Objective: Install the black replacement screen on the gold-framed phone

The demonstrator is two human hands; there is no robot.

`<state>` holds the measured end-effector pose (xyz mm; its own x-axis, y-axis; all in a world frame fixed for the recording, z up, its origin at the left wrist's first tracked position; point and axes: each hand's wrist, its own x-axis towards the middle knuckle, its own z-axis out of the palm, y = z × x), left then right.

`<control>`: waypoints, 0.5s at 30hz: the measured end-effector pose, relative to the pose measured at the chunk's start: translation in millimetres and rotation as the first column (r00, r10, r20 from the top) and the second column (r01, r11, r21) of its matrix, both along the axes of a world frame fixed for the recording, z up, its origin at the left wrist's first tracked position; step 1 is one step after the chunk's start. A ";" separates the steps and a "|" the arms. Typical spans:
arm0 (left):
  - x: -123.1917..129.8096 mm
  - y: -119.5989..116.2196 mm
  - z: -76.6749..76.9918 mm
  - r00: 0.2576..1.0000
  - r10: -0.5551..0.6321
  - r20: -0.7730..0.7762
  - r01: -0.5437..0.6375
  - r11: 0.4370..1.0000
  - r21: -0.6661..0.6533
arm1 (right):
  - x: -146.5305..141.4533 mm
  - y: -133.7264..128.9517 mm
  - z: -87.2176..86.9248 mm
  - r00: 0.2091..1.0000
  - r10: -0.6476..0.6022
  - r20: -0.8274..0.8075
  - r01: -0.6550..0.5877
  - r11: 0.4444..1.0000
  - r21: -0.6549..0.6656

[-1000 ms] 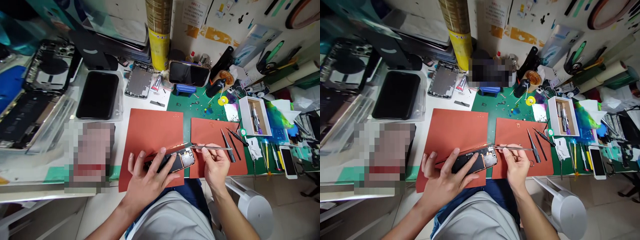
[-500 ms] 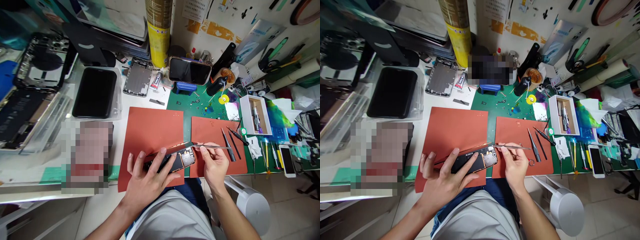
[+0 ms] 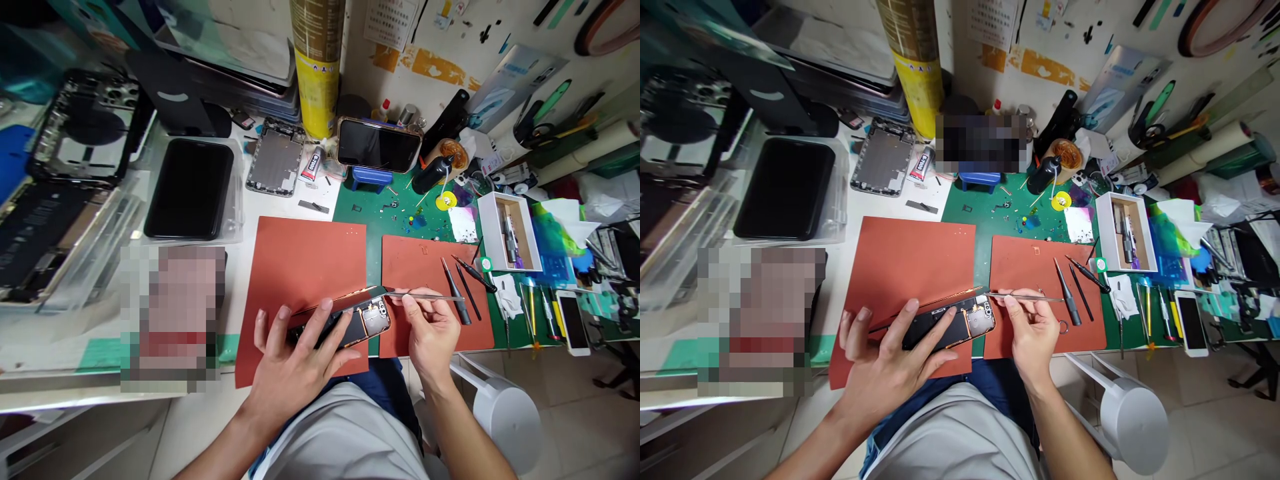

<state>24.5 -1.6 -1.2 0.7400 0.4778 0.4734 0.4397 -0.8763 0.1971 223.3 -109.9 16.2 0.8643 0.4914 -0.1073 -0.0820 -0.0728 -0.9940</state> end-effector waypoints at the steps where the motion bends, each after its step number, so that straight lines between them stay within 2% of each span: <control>1: 0.0 0.2 0.1 1.000 0.003 0.004 -0.003 1.000 -0.001 | 2.6 -2.9 2.1 1.000 -0.008 0.016 0.008 1.000 -0.003; 5: -2.0 0.7 -1.3 1.000 0.007 0.018 -0.007 1.000 -0.001 | 36.8 -9.6 15.5 0.965 -0.154 0.211 0.157 0.988 -0.001; 9: -3.9 1.1 -5.1 1.000 -0.011 0.013 0.011 1.000 -0.009 | 96.0 -1.5 24.4 0.846 -0.320 0.426 0.341 0.940 0.030; 12: -2.3 1.7 -5.2 0.999 0.006 0.048 -0.006 1.000 -0.009 | 128.8 7.1 19.1 0.821 -0.316 0.475 0.366 0.930 -0.014; 15: 0.1 1.9 -2.5 0.998 0.026 0.063 -0.026 1.000 0.002 | 141.0 12.5 7.8 0.827 -0.270 0.492 0.353 0.932 -0.082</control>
